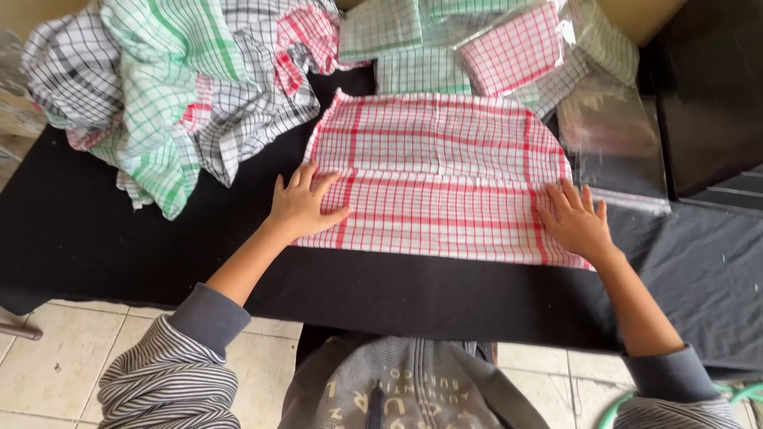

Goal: Folding checkered cloths and using an insertion board to place them into plastic bags.

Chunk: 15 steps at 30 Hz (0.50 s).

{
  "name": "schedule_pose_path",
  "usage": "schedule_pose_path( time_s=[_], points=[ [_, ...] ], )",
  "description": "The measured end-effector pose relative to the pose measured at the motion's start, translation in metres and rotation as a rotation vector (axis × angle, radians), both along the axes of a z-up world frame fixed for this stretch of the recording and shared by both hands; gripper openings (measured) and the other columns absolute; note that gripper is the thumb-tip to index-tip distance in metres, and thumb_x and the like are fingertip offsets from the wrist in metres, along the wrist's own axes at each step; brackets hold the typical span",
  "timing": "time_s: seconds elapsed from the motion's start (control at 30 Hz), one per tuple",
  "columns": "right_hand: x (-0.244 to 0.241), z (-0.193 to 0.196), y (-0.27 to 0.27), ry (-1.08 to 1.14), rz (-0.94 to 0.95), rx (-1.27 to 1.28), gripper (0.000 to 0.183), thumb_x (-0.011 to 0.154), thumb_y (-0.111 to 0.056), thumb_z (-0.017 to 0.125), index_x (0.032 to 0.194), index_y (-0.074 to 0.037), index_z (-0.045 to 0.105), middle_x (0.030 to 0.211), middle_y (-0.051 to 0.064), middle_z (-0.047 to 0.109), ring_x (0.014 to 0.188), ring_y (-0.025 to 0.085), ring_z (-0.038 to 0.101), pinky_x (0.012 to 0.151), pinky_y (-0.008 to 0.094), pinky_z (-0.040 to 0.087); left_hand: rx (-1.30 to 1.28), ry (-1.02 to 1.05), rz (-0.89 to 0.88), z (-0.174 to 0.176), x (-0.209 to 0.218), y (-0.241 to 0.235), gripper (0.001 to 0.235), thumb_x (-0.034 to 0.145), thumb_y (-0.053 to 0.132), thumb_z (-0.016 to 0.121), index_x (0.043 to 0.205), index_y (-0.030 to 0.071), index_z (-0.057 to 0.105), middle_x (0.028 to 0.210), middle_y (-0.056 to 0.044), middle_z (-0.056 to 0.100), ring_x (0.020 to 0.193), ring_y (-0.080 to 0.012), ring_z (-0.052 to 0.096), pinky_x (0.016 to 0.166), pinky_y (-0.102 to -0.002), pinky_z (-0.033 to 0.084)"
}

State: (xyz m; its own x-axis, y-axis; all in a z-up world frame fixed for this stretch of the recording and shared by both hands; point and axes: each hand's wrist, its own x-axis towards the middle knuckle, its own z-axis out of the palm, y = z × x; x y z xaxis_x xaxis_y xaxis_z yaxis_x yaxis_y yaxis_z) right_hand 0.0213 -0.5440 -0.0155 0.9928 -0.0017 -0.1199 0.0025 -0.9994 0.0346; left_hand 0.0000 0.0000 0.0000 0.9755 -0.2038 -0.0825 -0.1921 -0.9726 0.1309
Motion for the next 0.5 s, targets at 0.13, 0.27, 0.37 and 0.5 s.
schedule_pose_path(
  time_s=[0.13,0.27,0.37,0.5],
  points=[
    [0.061,-0.004,-0.030,-0.056,0.106,-0.098,0.055,0.104,-0.065,0.043,0.147,-0.034,0.060,0.156,0.008,0.055,0.154,0.040,0.035,0.121,0.062,0.024,0.079,0.175,0.069,0.011,0.044,-0.008,0.076,0.082,0.076,0.059,0.147,0.038,0.048,0.150,-0.014,0.048,0.139,-0.0396,0.045,0.112,-0.065,0.027],
    [0.129,0.004,-0.036,-0.367,0.325,0.274,0.043,0.100,-0.029,0.064,0.137,-0.008,0.067,0.122,0.020,0.068,0.117,0.042,0.065,0.097,0.055,0.053,0.042,-0.071,0.106,-0.021,0.116,-0.004,0.056,0.078,0.063,0.073,0.118,0.025,0.070,0.127,-0.014,0.058,0.121,-0.0390,0.055,0.090,-0.055,0.043],
    [0.177,0.002,-0.027,-0.365,0.308,0.461,0.045,0.100,-0.026,0.066,0.141,-0.008,0.064,0.129,0.018,0.066,0.123,0.041,0.060,0.104,0.053,0.046,-0.072,-0.226,0.164,-0.021,0.149,-0.007,0.063,0.080,0.055,0.076,0.127,0.015,0.061,0.131,-0.019,0.051,0.119,-0.0434,0.056,0.088,-0.057,0.048],
    [0.212,0.004,-0.001,-0.354,0.330,0.574,0.057,0.090,-0.025,0.075,0.144,-0.011,0.062,0.130,0.014,0.069,0.126,0.039,0.059,0.106,0.052,0.044,-0.252,-0.293,0.298,-0.005,0.174,-0.019,0.081,0.088,0.041,0.077,0.149,0.005,0.037,0.142,-0.027,0.043,0.126,-0.0468,0.054,0.095,-0.061,0.050]
  ],
)
